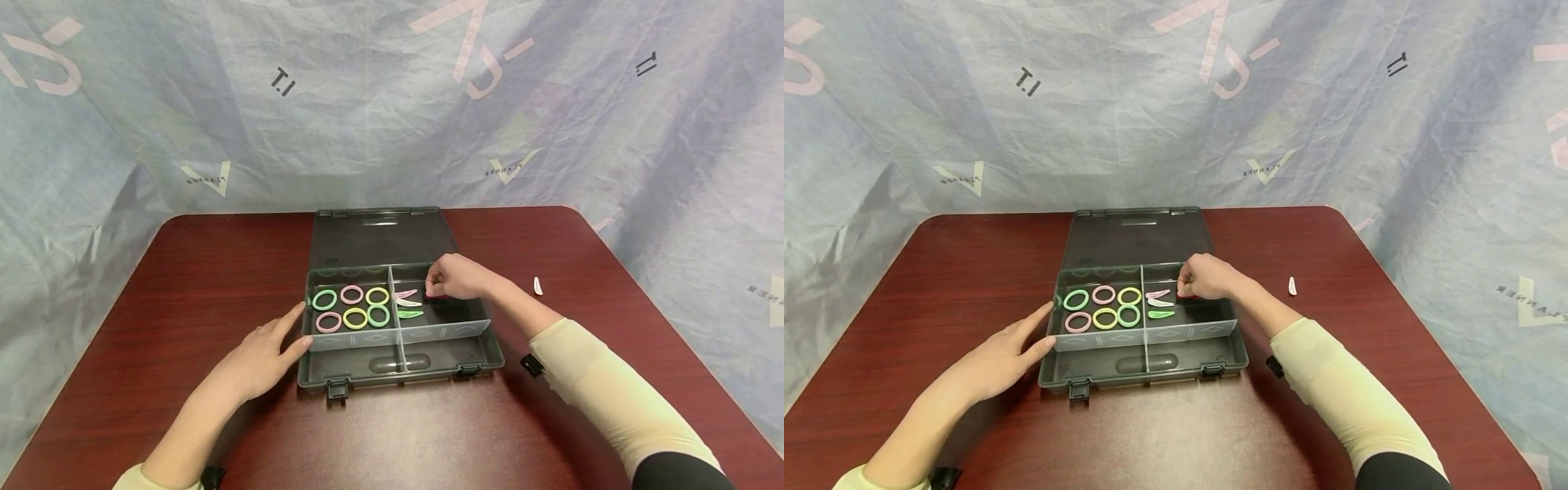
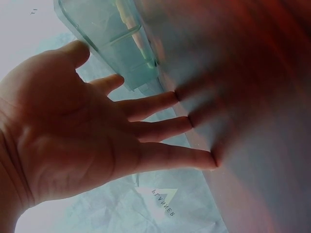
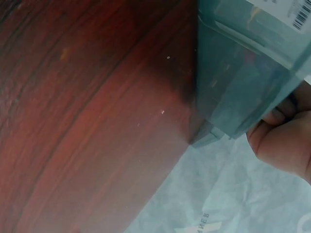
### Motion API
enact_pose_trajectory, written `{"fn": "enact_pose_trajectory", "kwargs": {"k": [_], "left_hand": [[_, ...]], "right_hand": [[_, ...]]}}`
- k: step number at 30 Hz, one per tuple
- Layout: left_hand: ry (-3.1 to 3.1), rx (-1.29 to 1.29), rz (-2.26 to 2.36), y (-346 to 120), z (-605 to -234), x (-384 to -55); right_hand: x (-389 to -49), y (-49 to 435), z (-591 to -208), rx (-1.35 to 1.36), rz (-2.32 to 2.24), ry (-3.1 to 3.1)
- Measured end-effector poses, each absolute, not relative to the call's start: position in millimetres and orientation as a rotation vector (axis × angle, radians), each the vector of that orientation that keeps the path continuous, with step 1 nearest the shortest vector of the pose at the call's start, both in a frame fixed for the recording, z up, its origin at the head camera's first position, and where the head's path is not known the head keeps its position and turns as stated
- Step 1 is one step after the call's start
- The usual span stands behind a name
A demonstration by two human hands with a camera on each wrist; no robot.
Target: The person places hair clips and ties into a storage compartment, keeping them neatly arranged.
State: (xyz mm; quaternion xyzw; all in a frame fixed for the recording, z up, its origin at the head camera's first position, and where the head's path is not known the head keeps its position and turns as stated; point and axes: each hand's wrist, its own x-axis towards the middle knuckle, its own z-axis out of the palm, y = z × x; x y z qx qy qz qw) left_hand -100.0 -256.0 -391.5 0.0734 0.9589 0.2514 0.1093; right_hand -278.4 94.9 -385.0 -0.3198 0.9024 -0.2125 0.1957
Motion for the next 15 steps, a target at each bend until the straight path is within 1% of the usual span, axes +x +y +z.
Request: {"fn": "enact_pose_trajectory", "kwargs": {"k": [15], "left_hand": [[2.809, 0.199, 0.730, -255.1, -390.3, -99.6]], "right_hand": [[-277.5, 87.9, -391.0, -0.842, -0.416, 2.673]]}}
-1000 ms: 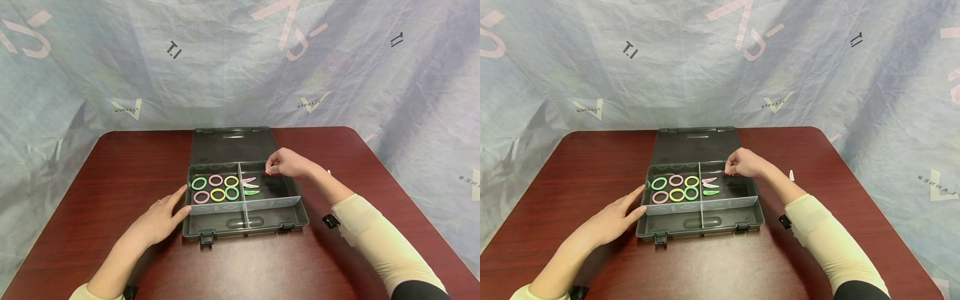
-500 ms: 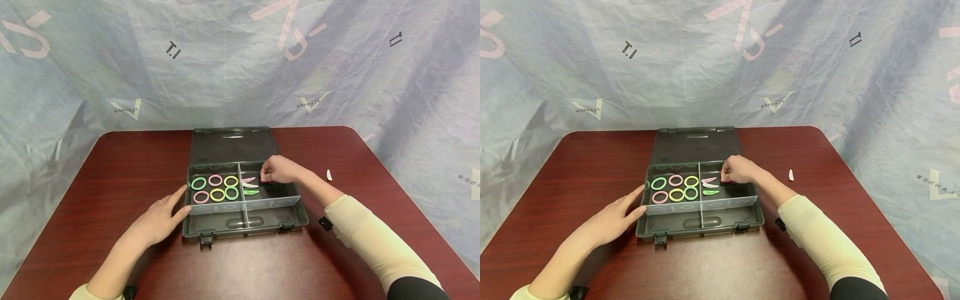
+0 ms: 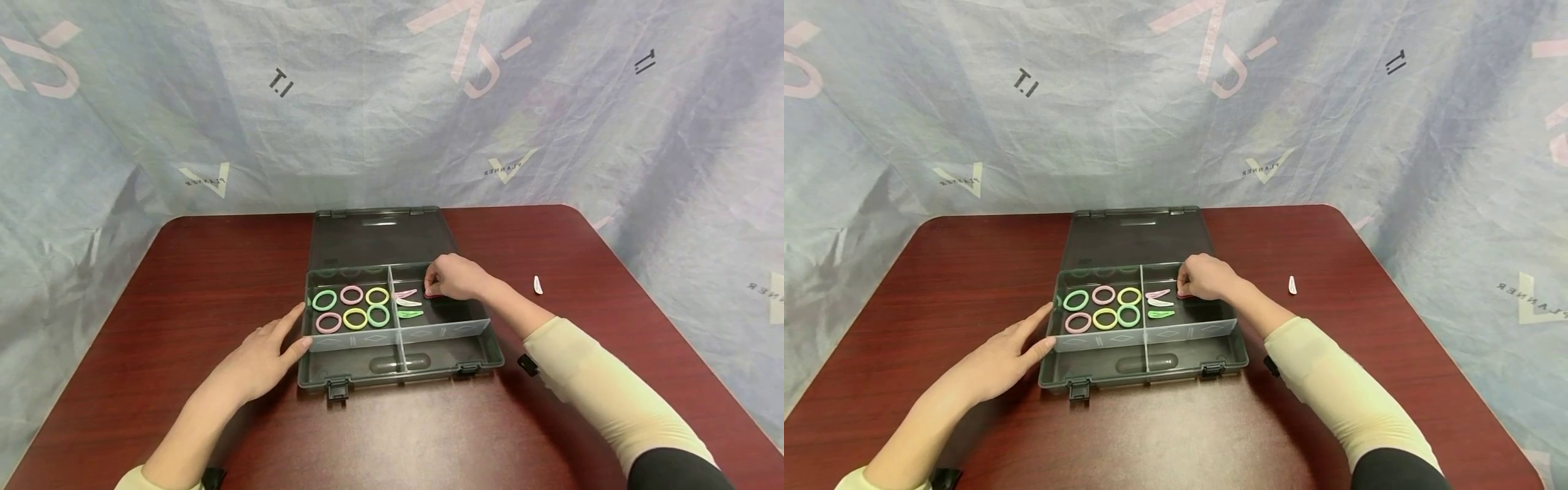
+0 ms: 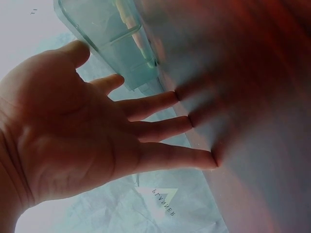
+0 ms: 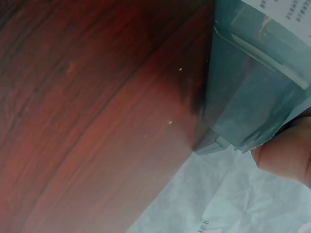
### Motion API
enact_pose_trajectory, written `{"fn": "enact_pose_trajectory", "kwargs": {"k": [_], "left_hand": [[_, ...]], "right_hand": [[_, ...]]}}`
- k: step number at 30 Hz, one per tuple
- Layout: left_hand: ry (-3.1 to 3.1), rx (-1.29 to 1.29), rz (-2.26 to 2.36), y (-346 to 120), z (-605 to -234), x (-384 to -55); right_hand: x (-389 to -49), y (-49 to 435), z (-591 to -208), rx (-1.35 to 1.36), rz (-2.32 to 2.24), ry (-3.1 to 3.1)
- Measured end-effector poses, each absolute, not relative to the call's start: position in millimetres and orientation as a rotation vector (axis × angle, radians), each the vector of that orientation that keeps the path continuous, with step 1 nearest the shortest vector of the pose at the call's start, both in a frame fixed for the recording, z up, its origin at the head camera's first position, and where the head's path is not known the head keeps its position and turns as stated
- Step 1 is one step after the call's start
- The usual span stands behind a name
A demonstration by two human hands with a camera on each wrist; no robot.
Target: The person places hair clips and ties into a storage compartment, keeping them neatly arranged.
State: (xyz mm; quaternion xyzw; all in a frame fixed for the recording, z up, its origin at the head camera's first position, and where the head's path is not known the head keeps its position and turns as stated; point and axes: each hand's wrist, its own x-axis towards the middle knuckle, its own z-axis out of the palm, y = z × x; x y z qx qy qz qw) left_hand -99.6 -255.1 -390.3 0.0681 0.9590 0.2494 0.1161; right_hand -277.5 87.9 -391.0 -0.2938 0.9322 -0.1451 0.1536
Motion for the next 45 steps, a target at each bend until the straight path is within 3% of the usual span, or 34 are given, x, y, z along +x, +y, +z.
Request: {"fn": "enact_pose_trajectory", "kwargs": {"k": [26, 45], "left_hand": [[2.808, 0.212, 0.720, -255.8, -392.7, -101.3], [2.815, 0.221, 0.711, -257.3, -393.1, -101.9]], "right_hand": [[-277.7, 94.8, -392.0, -0.818, -0.671, 2.664], [-279.8, 133.3, -361.2, -0.646, -0.930, 2.744]]}}
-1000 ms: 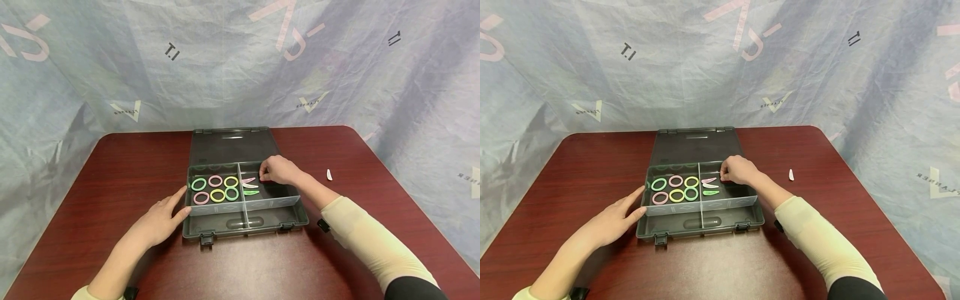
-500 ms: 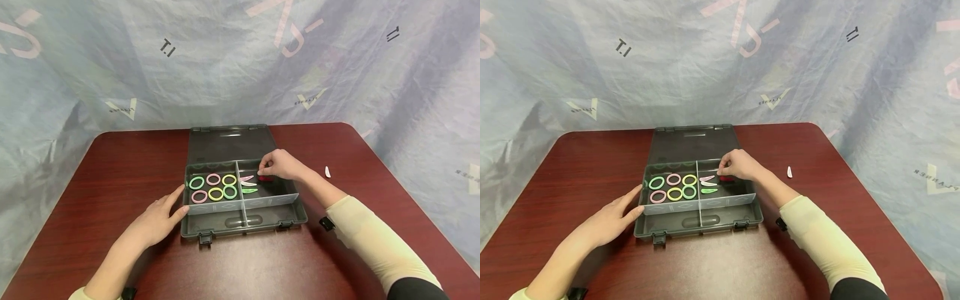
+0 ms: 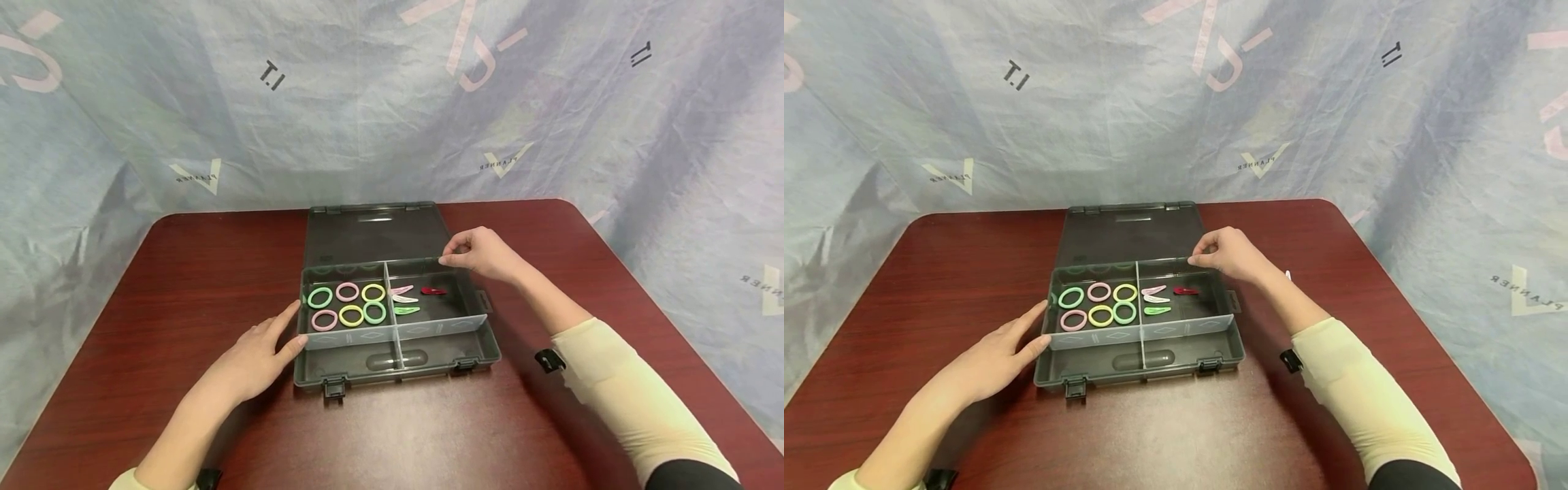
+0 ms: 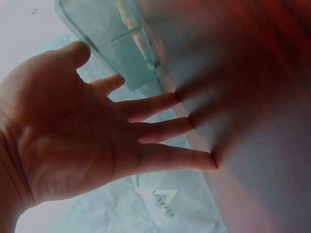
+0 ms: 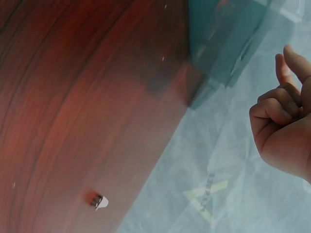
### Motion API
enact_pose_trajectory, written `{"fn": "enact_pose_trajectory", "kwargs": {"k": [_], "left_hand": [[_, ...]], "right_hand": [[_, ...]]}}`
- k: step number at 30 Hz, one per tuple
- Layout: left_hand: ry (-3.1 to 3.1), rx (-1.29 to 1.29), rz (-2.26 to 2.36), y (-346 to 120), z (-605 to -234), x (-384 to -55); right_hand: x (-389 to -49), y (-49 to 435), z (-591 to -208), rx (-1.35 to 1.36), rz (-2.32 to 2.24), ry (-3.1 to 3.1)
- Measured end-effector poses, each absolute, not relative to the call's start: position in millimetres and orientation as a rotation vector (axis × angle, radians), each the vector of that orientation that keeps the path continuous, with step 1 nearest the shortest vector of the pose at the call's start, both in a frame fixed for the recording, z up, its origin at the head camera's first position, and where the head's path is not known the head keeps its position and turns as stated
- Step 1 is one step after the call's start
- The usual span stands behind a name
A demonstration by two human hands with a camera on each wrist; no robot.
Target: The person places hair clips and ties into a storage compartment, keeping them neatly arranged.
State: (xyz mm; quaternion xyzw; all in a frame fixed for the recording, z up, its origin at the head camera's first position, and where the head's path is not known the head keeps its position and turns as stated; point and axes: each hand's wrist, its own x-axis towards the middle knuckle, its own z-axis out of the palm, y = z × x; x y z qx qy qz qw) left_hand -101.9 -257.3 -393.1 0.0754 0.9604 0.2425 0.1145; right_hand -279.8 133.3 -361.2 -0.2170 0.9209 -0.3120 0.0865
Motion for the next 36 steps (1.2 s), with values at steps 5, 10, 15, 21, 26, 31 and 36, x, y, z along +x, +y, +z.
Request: {"fn": "enact_pose_trajectory", "kwargs": {"k": [5, 10, 15, 21, 26, 31, 36], "left_hand": [[2.825, 0.234, 0.707, -256.5, -392.3, -103.0], [2.806, 0.227, 0.706, -255.6, -390.2, -103.9], [2.800, 0.223, 0.695, -257.2, -389.0, -105.5], [2.800, 0.223, 0.698, -257.5, -389.1, -104.9], [2.800, 0.211, 0.700, -258.3, -389.5, -103.5], [2.797, 0.210, 0.703, -258.2, -390.9, -103.4], [2.797, 0.207, 0.702, -257.3, -392.1, -103.7]], "right_hand": [[-279.7, 150.5, -354.6, -0.588, -0.948, 2.780], [-278.6, 172.1, -348.4, -0.498, -0.925, 2.801], [-279.0, 193.0, -346.0, -0.422, -0.898, 2.796], [-280.8, 213.8, -351.2, -0.331, -0.855, 2.772], [-285.7, 230.6, -360.8, -0.287, -0.791, 2.770], [-288.8, 250.8, -373.3, -0.208, -0.759, 2.763], [-288.1, 266.7, -384.0, -0.111, -0.782, 2.744]]}}
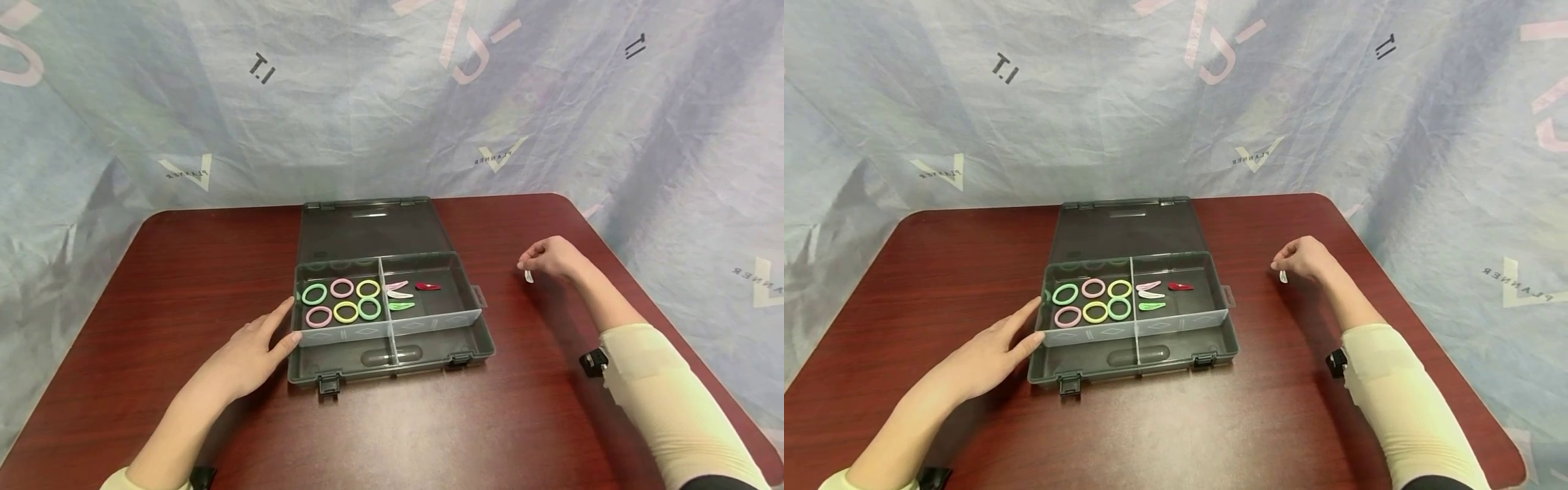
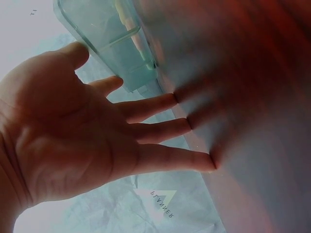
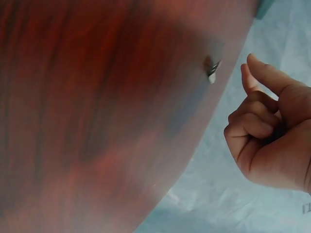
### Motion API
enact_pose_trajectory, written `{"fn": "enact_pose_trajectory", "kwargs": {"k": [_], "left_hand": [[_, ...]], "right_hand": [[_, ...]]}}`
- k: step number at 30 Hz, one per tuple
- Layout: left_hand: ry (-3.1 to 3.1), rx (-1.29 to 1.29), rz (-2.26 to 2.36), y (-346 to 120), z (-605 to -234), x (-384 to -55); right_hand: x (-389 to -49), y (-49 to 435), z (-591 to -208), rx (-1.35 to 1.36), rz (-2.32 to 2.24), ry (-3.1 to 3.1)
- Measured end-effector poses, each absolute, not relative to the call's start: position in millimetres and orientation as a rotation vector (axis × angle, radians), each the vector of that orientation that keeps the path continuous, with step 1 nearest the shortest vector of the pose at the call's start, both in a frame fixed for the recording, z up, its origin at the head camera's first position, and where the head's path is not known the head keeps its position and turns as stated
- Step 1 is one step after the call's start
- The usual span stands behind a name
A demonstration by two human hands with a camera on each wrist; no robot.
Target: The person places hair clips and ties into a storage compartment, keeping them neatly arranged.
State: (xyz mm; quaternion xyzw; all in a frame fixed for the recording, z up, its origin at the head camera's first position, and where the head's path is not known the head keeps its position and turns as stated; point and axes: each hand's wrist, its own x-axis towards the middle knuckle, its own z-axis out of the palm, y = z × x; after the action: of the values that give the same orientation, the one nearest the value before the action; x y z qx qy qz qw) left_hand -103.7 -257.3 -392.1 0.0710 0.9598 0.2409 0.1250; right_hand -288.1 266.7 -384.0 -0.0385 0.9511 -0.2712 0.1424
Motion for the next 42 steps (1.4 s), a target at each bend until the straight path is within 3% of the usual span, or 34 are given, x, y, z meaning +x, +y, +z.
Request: {"fn": "enact_pose_trajectory", "kwargs": {"k": [42], "left_hand": [[2.797, 0.203, 0.711, -257.2, -391.2, -103.3]], "right_hand": [[-292.0, 267.8, -396.7, -0.113, -0.701, 2.721]]}}
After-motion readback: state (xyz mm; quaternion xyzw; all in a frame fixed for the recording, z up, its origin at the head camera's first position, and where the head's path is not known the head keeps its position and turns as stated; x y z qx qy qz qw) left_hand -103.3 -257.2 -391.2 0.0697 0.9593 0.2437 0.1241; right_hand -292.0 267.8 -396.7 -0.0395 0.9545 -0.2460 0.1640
